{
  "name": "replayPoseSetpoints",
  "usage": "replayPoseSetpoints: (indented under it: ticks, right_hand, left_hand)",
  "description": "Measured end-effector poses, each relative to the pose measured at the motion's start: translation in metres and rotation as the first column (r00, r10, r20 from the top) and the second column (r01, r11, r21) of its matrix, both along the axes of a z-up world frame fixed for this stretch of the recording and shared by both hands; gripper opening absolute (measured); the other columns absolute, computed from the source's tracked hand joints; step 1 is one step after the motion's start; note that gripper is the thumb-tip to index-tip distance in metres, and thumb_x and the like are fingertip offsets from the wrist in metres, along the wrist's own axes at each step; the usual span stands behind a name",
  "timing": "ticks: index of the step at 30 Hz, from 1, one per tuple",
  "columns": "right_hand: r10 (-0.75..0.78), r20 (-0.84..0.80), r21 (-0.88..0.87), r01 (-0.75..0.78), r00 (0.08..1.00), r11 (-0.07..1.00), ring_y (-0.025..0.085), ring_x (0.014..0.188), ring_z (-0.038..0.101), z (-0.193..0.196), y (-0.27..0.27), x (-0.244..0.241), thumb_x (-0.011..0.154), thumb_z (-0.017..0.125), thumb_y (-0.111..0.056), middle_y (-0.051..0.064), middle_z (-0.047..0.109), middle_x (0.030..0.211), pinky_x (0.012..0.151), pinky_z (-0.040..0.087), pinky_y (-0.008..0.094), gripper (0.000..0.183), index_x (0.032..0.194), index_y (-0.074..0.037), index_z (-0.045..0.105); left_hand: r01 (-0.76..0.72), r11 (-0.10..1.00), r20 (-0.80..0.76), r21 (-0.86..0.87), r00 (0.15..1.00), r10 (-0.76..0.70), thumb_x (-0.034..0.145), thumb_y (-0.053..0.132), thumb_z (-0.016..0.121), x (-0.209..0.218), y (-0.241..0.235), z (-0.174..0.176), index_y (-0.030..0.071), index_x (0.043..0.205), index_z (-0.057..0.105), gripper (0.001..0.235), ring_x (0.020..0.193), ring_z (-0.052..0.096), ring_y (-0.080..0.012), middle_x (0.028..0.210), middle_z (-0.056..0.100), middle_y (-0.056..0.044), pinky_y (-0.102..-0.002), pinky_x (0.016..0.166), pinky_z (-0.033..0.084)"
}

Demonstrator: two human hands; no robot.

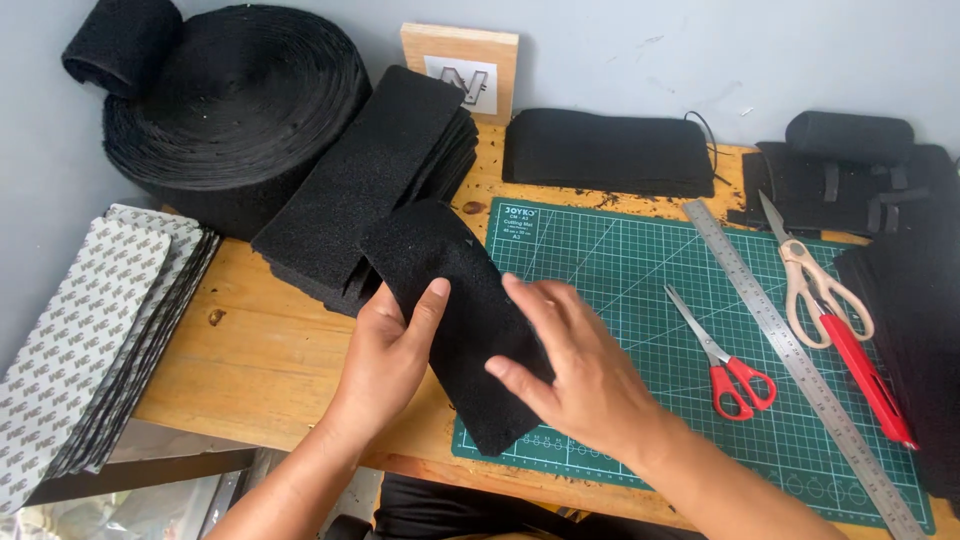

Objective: The person measures a rectangular piece of black fabric using a metal ruler on a green cutting mat. They then use red-handled scissors to trim the edges of the fabric, carefully cutting small sections to shape the material.

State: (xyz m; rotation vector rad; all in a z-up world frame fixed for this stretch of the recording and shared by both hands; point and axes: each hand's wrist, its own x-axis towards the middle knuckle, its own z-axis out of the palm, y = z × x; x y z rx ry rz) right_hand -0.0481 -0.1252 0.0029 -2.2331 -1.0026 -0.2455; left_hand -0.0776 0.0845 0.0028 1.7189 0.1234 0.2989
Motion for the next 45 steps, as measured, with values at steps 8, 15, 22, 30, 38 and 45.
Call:
replayPoseSetpoints:
  ticks: [8,15,22,30,38,45]
  right_hand:
    - [0.440,0.183,-0.145,-0.419,0.879,0.896,0.042,0.158,0.026,0.008,0.056,-0.038,0.108,0.057,-0.040,0.021,0.027,0.167,0.132,0.026,0.057,0.068,0.159,-0.006,0.028]
    - [0.537,0.079,-0.101,-0.529,0.840,0.843,0.042,0.160,0.019,0.005,0.120,-0.086,0.108,0.047,-0.046,0.024,0.020,0.170,0.133,0.018,0.054,0.073,0.160,-0.001,0.023]
    - [0.589,-0.017,0.072,-0.587,0.808,0.806,0.047,0.159,0.017,-0.011,0.179,-0.134,0.107,0.043,-0.045,0.027,0.019,0.168,0.132,0.018,0.058,0.074,0.158,0.006,0.028]
    - [0.541,-0.043,0.142,-0.531,0.840,0.835,0.049,0.160,0.022,-0.009,0.218,-0.150,0.109,0.029,-0.049,0.030,0.021,0.168,0.133,0.018,0.058,0.074,0.159,0.004,0.019]
    - [0.322,0.056,0.177,-0.327,0.945,0.928,0.051,0.164,0.018,-0.007,0.222,-0.131,0.110,0.026,-0.055,0.024,0.013,0.173,0.135,0.022,0.064,0.075,0.164,-0.005,0.013]
    - [0.305,0.031,0.070,-0.306,0.952,0.949,0.046,0.154,0.029,0.012,0.205,-0.111,0.107,0.030,-0.045,0.029,0.034,0.162,0.126,0.016,0.063,0.069,0.153,0.006,0.034]
  left_hand:
    - [-0.149,0.988,-0.068,-0.033,0.987,0.146,0.101,0.020,0.059,-0.074,0.042,0.009,0.007,0.108,0.071,0.019,0.096,0.059,-0.0063,0.101,0.071,0.002,-0.027,0.086,0.053]
    - [-0.468,0.678,-0.298,-0.567,0.884,0.361,0.105,0.018,0.061,-0.128,0.085,-0.003,0.004,0.096,0.070,0.019,0.082,0.067,-0.0158,0.094,0.074,-0.009,-0.029,0.073,0.053]
    - [-0.569,0.611,-0.390,-0.551,0.822,0.414,0.108,0.020,0.058,-0.186,0.139,-0.002,0.001,0.100,0.066,0.022,0.084,0.067,-0.0173,0.093,0.072,-0.011,-0.028,0.073,0.052]
    - [-0.687,0.709,-0.621,-0.159,0.627,0.469,0.102,0.008,0.055,-0.218,0.157,0.020,-0.009,0.119,0.071,0.029,0.104,0.063,-0.0217,0.114,0.074,-0.018,-0.035,0.093,0.048]
    - [-0.743,0.659,-0.709,-0.115,0.526,0.470,0.101,0.009,0.056,-0.205,0.157,0.041,-0.003,0.127,0.071,0.032,0.104,0.060,-0.0227,0.119,0.073,-0.015,-0.035,0.090,0.043]
    - [-0.694,0.700,-0.663,-0.169,0.605,0.440,0.102,0.009,0.060,-0.198,0.148,0.040,-0.004,0.119,0.074,0.026,0.093,0.060,-0.0220,0.105,0.073,-0.015,-0.035,0.079,0.043]
